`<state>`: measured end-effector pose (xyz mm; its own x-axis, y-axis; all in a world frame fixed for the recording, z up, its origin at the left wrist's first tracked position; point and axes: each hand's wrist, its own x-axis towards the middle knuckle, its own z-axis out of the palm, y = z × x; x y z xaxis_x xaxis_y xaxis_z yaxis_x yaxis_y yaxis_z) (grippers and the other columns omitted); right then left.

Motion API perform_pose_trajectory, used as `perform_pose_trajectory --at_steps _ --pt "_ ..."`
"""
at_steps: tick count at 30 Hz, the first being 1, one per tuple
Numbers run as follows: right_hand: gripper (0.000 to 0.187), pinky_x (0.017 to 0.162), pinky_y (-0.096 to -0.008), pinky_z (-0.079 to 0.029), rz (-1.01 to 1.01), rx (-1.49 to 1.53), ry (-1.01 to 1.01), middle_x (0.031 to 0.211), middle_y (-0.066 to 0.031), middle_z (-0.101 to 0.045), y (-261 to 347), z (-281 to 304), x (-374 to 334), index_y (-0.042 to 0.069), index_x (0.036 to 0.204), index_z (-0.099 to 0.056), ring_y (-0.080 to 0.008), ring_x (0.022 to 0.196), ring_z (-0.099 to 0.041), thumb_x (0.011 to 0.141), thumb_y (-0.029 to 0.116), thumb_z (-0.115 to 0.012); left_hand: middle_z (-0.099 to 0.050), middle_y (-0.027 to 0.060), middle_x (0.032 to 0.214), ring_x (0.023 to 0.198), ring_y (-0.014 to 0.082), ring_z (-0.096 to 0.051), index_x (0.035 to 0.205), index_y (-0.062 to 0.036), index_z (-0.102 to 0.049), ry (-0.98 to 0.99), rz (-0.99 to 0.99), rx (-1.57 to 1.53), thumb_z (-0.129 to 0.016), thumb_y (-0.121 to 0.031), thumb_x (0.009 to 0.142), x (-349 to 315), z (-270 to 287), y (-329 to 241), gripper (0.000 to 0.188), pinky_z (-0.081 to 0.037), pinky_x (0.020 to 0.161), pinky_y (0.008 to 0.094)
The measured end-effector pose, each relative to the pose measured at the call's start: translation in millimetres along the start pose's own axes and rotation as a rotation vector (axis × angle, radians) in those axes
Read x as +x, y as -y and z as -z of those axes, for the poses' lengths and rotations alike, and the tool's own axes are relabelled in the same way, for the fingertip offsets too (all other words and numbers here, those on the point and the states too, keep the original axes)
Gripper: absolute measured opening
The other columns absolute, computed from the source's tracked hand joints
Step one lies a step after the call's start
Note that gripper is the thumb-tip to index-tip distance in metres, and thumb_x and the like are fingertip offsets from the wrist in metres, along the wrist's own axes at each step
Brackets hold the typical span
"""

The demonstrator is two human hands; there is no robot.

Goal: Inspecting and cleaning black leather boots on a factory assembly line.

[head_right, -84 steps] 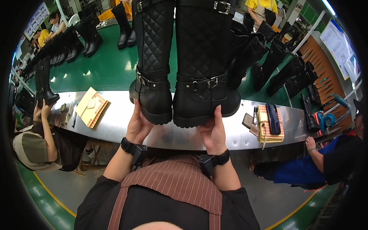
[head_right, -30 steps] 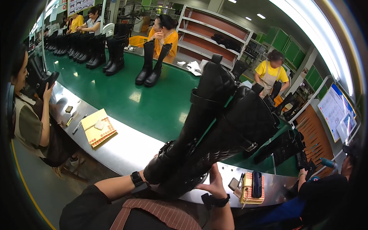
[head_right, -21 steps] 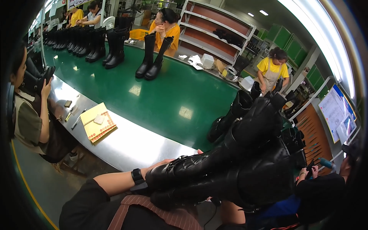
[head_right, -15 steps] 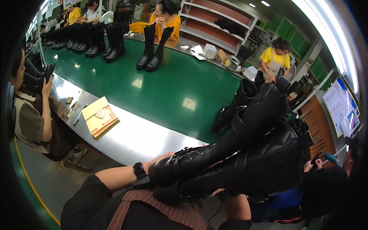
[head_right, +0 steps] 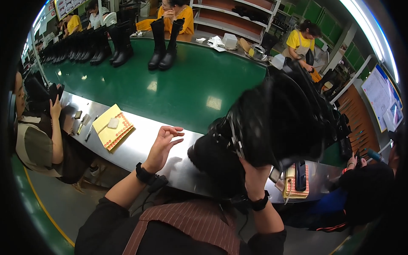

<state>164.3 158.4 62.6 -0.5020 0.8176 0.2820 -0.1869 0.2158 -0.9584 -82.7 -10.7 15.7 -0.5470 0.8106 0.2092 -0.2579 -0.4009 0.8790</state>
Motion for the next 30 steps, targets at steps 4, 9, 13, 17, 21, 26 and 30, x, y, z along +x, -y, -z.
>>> perform_pose_trajectory --at_steps 4,9,13,17,21,26,30 --pt "0.043 0.095 -0.0353 -0.043 -0.095 -0.231 -0.060 0.118 -0.0093 -0.043 -18.6 -26.8 -2.0 -0.005 0.109 -0.068 -0.0228 0.104 -0.052 0.078 0.019 -0.084 -0.013 0.0221 0.162 0.152 0.0373 -0.013 0.123 -0.0169 -0.069 0.524 -0.280 0.684 -0.075 -0.025 0.086 -15.2 -39.7 -3.7 0.038 -0.016 0.120 0.0510" --pt "0.040 0.101 -0.0352 -0.044 0.160 -0.711 0.115 0.123 -0.0099 -0.046 -32.8 2.4 -3.3 0.004 0.114 -0.066 -0.0228 0.117 -0.052 0.078 0.010 -0.082 -0.011 0.0275 0.159 0.147 0.0504 -0.010 0.126 -0.0230 -0.067 0.428 -0.410 1.196 -0.082 -0.028 0.077 -10.9 -80.8 14.8 0.051 -0.021 0.119 0.0562" --pt "0.069 0.106 -0.0440 -0.046 0.056 -0.256 0.132 0.130 -0.0106 -0.042 -56.9 29.1 -12.0 0.010 0.136 -0.044 -0.0240 0.126 -0.049 0.078 0.007 -0.081 -0.017 0.0264 0.156 0.145 0.0514 -0.016 0.124 -0.0214 -0.066 0.426 -0.404 1.204 -0.086 -0.019 0.070 -5.9 -84.2 18.7 0.057 -0.026 0.118 0.0549" --pt "0.113 0.118 -0.0431 -0.028 -0.226 -0.291 0.401 0.155 -0.0236 -0.030 -79.8 44.2 -28.1 0.001 0.156 -0.015 -0.0356 0.145 -0.030 0.073 0.028 -0.087 -0.016 0.0266 0.158 0.144 0.0490 -0.023 0.121 -0.0199 -0.066 0.439 -0.326 1.196 -0.086 -0.010 0.065 0.1 -71.8 10.2 0.060 -0.027 0.118 0.0529" --pt "0.112 0.114 -0.0443 -0.032 -0.011 -0.606 0.289 0.149 -0.0281 -0.036 -80.5 23.3 -49.0 -0.005 0.153 -0.018 -0.0416 0.138 -0.038 0.072 0.033 -0.085 -0.033 0.0232 0.144 0.132 0.0453 -0.039 0.124 -0.0157 -0.060 0.395 -0.177 1.202 -0.086 -0.009 0.066 5.6 -59.6 -4.2 0.064 -0.036 0.111 0.0511" --pt "0.114 0.114 -0.0501 -0.031 0.105 -0.656 0.335 0.149 -0.0354 -0.029 -64.9 -25.7 -78.4 -0.007 0.153 -0.014 -0.0490 0.136 -0.035 0.076 0.041 -0.082 -0.041 0.0208 0.127 0.124 0.0381 -0.044 0.129 -0.0016 -0.047 0.224 -0.066 1.147 -0.091 -0.036 0.067 5.4 -69.3 -4.1 0.084 -0.039 0.108 0.0431" --pt "0.108 0.113 -0.0510 -0.032 0.143 -0.585 0.518 0.151 -0.0356 -0.025 -58.1 -26.4 -85.1 0.002 0.156 -0.016 -0.0501 0.136 -0.034 0.079 0.042 -0.080 -0.032 0.0256 0.142 0.131 0.0401 -0.037 0.133 -0.0001 -0.045 -0.046 -0.169 1.194 -0.092 -0.040 0.066 16.4 -81.8 12.3 0.092 -0.038 0.108 0.0452"
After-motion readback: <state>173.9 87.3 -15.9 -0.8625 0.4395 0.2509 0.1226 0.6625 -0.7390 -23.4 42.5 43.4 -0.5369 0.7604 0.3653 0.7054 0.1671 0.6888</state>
